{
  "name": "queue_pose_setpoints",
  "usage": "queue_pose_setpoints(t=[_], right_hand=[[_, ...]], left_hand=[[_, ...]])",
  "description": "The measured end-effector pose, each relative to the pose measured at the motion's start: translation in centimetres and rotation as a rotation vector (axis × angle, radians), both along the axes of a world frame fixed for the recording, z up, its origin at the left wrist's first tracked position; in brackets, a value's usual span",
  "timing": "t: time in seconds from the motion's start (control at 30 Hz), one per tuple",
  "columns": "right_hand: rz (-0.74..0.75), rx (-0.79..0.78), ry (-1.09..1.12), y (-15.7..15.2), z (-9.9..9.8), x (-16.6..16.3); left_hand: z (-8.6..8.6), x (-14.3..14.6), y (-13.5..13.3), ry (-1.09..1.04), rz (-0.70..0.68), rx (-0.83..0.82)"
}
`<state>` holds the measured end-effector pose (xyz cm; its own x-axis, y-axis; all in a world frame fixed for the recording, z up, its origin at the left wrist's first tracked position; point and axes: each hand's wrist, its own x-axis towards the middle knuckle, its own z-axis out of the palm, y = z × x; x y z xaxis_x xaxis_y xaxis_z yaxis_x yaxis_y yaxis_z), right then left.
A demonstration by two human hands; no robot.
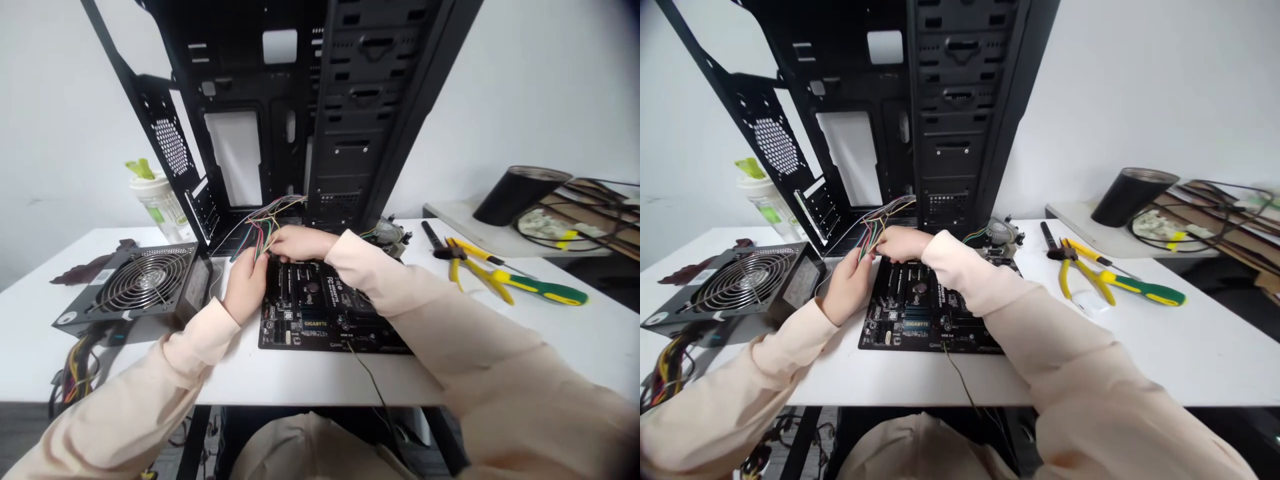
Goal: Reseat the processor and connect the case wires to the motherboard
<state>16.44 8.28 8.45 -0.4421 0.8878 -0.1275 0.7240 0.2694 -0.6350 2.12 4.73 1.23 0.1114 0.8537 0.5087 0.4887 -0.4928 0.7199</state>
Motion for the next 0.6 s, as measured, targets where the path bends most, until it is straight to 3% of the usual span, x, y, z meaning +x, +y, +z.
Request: queue_pose_setpoints(t=[0.2,0.4,0.6], right_hand=[[0.018,-0.179,0.138,2.0,-0.4,-1.5],[0.274,-0.246,0.158,3.7,0.2,0.5],[0.049,-0.071,0.177,3.1,-0.1,0.7]], left_hand=[[0.2,0.1,-0.2,-0.1,-0.007,-0.051],[0.5,0.1,-0.7,-0.118,0.014,-0.09],[1.1,0.0,-0.9,-0.094,0.014,-0.082]])
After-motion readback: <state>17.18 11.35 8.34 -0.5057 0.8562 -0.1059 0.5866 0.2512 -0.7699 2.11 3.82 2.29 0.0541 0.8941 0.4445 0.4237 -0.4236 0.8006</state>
